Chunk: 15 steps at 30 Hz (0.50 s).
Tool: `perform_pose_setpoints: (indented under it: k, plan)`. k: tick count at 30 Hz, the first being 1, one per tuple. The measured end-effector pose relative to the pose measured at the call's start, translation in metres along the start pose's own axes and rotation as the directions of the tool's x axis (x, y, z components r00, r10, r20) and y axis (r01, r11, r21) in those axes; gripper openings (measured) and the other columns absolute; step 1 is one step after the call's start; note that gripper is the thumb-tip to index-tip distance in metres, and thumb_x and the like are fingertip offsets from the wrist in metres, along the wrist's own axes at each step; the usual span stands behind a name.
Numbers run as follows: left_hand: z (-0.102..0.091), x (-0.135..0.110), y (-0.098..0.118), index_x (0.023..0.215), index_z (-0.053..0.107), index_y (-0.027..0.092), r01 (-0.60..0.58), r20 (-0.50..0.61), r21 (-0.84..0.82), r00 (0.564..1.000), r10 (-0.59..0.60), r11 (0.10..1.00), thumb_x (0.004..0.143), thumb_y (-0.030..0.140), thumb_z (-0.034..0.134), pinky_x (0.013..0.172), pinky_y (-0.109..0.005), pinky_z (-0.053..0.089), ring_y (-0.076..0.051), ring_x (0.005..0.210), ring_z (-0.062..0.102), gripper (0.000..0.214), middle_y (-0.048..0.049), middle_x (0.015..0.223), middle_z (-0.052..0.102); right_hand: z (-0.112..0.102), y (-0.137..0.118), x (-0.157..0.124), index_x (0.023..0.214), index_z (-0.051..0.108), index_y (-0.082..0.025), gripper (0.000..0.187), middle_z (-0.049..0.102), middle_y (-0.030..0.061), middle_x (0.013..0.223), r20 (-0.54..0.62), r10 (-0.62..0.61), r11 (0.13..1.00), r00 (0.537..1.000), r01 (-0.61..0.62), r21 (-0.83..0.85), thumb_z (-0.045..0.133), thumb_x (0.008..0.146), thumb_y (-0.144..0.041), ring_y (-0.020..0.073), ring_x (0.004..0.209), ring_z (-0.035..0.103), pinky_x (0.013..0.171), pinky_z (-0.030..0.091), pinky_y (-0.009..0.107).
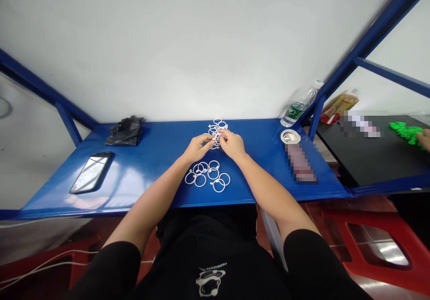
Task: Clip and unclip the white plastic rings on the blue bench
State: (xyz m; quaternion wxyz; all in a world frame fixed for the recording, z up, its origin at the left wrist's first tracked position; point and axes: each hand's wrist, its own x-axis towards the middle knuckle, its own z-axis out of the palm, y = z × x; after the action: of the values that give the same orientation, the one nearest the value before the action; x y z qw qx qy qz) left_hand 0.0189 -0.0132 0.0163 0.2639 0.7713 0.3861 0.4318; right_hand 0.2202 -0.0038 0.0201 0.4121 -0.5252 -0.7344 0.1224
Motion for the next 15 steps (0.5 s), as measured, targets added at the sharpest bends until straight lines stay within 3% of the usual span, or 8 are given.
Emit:
perform_pose_setpoints:
  k: [9,15]
  plan:
    - [-0.0025,-0.0011,-0.0063,0.11,0.071,0.02,0.107,-0.075,-0.041,0.991,-0.11,0.993,0.103,0.032,0.053,0.079,-0.028,0.054,-0.017,0.083,0.071,0.023,-0.0016,0.092,0.076,-0.0036,-0.0018,-0.0023,0.114,0.077,-0.025,0.026,0.08,0.0039,0.089,0.103,-0.174,0.985,0.979,0.173,0.015,0.058,0.104,-0.038,0.0213,0.079,0.072,0.074,0.05,0.03]
    - [-0.0059,-0.0007,-0.0037,0.106,0.067,0.019,0.059,-0.073,-0.053,0.995,-0.063,0.997,0.102,0.029,0.049,0.085,-0.029,0.055,-0.017,0.092,0.072,0.021,-0.0027,0.099,0.076,0.0006,-0.0003,-0.0033,0.1,0.074,-0.024,0.019,0.079,0.0028,0.087,0.196,-0.221,0.975,0.955,0.219,0.032,0.061,0.103,-0.038,0.019,0.075,0.069,0.07,0.046,0.029]
